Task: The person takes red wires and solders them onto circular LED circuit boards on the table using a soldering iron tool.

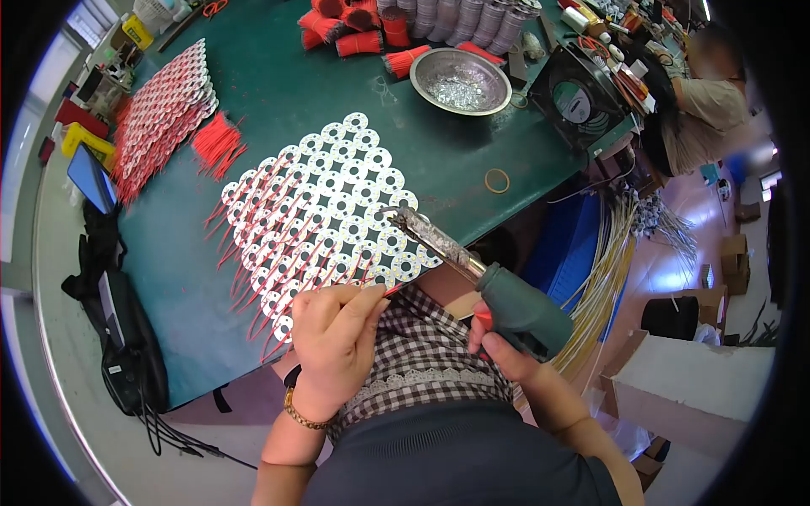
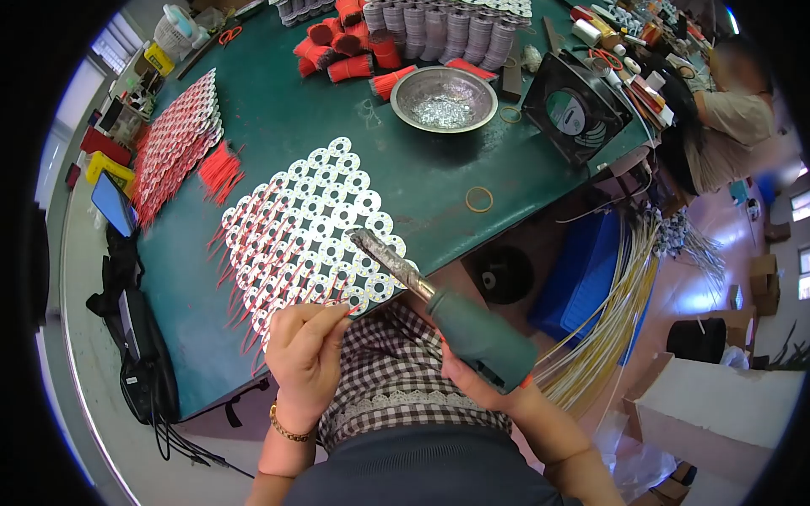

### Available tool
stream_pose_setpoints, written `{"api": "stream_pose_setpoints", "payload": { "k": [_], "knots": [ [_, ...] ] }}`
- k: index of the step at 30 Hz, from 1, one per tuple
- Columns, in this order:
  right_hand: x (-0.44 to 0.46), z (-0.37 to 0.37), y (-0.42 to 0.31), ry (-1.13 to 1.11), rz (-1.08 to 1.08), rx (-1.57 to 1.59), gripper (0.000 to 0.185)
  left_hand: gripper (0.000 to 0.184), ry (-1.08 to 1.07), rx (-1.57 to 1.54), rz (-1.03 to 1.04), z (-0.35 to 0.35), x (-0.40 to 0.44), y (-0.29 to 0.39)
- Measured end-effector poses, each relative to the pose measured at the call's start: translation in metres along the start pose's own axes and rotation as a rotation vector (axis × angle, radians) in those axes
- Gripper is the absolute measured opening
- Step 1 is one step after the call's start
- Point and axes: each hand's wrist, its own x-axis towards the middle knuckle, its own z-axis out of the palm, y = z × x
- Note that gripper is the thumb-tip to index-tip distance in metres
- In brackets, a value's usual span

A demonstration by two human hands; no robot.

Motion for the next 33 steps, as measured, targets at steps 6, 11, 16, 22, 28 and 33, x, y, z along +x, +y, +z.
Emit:
{"api": "stream_pose_setpoints", "payload": {
  "k": [6,11,16,22,28,33],
  "knots": [
    [-0.028,-0.009,0.024,-0.072,-0.042,-0.207,0.043,0.015,-0.118,0.033,-0.233,0.009,-0.007,-0.003],
    [-0.049,-0.012,0.018,-0.09,-0.118,-0.377,0.038,0.016,-0.121,0.024,-0.224,0.009,-0.004,-0.005],
    [-0.067,-0.012,0.013,-0.001,0.203,-0.721,0.039,0.015,-0.121,-0.007,-0.246,0.006,-0.002,-0.006],
    [-0.073,-0.011,0.013,-0.075,0.074,-0.683,0.009,0.016,-0.119,0.002,-0.21,0.006,-0.004,-0.008],
    [-0.072,-0.011,0.014,-0.067,0.13,-0.613,0.009,0.017,-0.111,0.013,-0.197,0.008,-0.005,-0.01],
    [-0.074,-0.007,0.019,0.054,0.204,-0.546,0.018,0.018,-0.118,0.024,-0.18,0.009,-0.006,-0.012]
  ]
}}
